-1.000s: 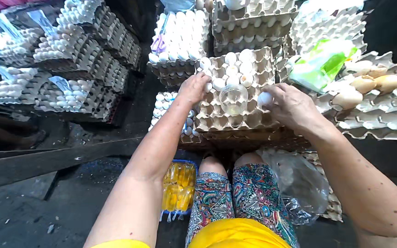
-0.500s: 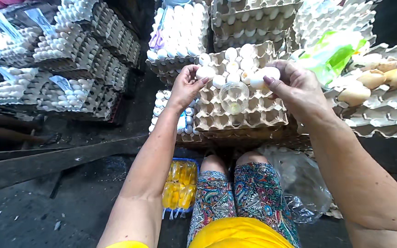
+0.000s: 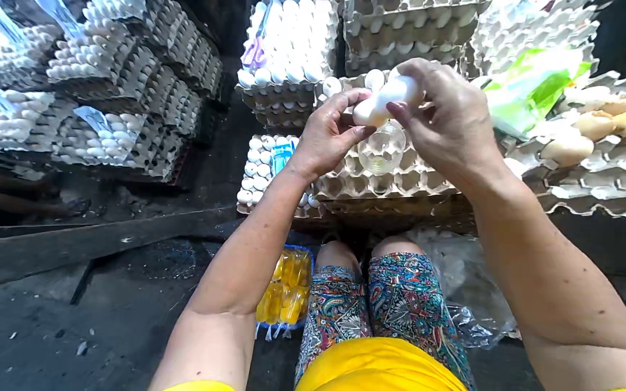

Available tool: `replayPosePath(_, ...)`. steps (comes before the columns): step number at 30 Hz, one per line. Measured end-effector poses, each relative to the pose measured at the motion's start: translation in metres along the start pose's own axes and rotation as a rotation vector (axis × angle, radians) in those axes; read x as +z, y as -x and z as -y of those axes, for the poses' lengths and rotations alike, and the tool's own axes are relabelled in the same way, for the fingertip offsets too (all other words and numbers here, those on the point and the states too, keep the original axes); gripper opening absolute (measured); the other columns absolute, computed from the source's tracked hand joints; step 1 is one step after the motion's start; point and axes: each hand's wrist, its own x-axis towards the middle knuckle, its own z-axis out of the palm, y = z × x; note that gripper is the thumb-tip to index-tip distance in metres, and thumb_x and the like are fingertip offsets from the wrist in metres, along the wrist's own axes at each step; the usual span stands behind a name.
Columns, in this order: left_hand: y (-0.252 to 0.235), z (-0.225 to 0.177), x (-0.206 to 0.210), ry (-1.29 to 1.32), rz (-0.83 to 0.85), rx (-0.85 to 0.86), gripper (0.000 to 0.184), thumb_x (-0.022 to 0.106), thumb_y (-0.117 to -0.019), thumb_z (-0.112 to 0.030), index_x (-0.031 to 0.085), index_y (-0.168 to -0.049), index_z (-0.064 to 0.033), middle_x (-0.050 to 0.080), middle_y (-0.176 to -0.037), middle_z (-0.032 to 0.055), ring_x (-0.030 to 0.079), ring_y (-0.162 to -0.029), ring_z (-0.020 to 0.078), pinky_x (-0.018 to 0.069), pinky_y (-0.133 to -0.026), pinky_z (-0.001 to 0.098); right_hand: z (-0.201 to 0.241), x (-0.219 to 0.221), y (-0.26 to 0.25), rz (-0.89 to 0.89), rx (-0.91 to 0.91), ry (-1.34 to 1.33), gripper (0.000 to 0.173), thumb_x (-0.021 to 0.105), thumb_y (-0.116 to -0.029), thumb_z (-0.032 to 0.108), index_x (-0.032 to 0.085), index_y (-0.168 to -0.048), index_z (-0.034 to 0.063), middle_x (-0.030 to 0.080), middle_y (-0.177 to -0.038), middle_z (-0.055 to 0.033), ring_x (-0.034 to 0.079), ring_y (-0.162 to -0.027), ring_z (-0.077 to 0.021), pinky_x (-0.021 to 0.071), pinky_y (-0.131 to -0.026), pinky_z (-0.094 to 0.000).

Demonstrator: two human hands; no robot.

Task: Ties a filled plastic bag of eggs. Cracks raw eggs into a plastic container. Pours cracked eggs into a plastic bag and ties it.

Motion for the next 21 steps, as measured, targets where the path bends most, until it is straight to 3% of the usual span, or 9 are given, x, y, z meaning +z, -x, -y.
replayPosePath(7,0.004,0.005,-0.003,0.026,-0.009,-0.009,0.050,0.073,-0.0920,-0.001,0.053,-0.137,0.0056,0.058,-0.136,0.0154,0.070,-0.103,0.0142,0.0609,-0.090,0.0280,-0.007,-0.025,0.013,-0.117,0.109,-0.206,0.041,0.061,-0.1041,0.026,0.057,-0.138,0.0026,0.068,-0.119,-0.0081,0.068,-0.095,-0.0063,0.0582,-0.084,-0.0231)
replayPosePath(11,0.003,0.002,0.004,0.030,-0.008,0.041,0.048,0.072,-0.0920,-0.001,0.054,-0.136,0.0058,0.059,-0.134,0.0156,0.070,-0.102,0.0140,0.0612,-0.090,0.0282,0.003,-0.016,0.010,-0.187,-0.008,-0.054,0.044,0.060,-0.1046,0.028,0.058,-0.137,-0.0020,0.065,-0.121,-0.0177,0.068,-0.093,-0.0145,0.0592,-0.079,-0.0276)
replayPosePath(14,0.001,-0.001,0.007,0.008,-0.008,0.051,0.045,0.071,-0.0927,0.000,0.055,-0.135,0.0057,0.058,-0.132,0.0171,0.070,-0.103,0.0158,0.0611,-0.090,0.0295,0.006,-0.005,0.010,-0.053,-0.003,0.041,0.043,0.062,-0.1031,0.025,0.059,-0.138,0.0005,0.063,-0.124,-0.0223,0.068,-0.100,-0.0246,0.0581,-0.082,-0.0351)
replayPosePath(19,0.004,0.006,0.004,0.002,-0.003,0.028,0.049,0.072,-0.0928,-0.002,0.053,-0.137,0.0062,0.058,-0.136,0.0164,0.070,-0.102,0.0147,0.0610,-0.090,0.0285,-0.011,-0.023,0.015,-0.064,0.064,0.012,0.044,0.058,-0.1052,0.031,0.058,-0.140,0.0040,0.065,-0.120,-0.0165,0.068,-0.096,-0.0167,0.0572,-0.082,-0.0301)
replayPosePath(21,0.004,0.006,0.004,0.011,-0.006,0.027,0.048,0.073,-0.0924,-0.002,0.053,-0.136,0.0062,0.058,-0.135,0.0161,0.070,-0.101,0.0140,0.0613,-0.089,0.0282,-0.024,-0.031,0.021,-0.059,0.119,0.075,0.045,0.058,-0.1048,0.032,0.058,-0.140,0.0040,0.065,-0.124,-0.0187,0.069,-0.099,-0.0210,0.0582,-0.085,-0.0349)
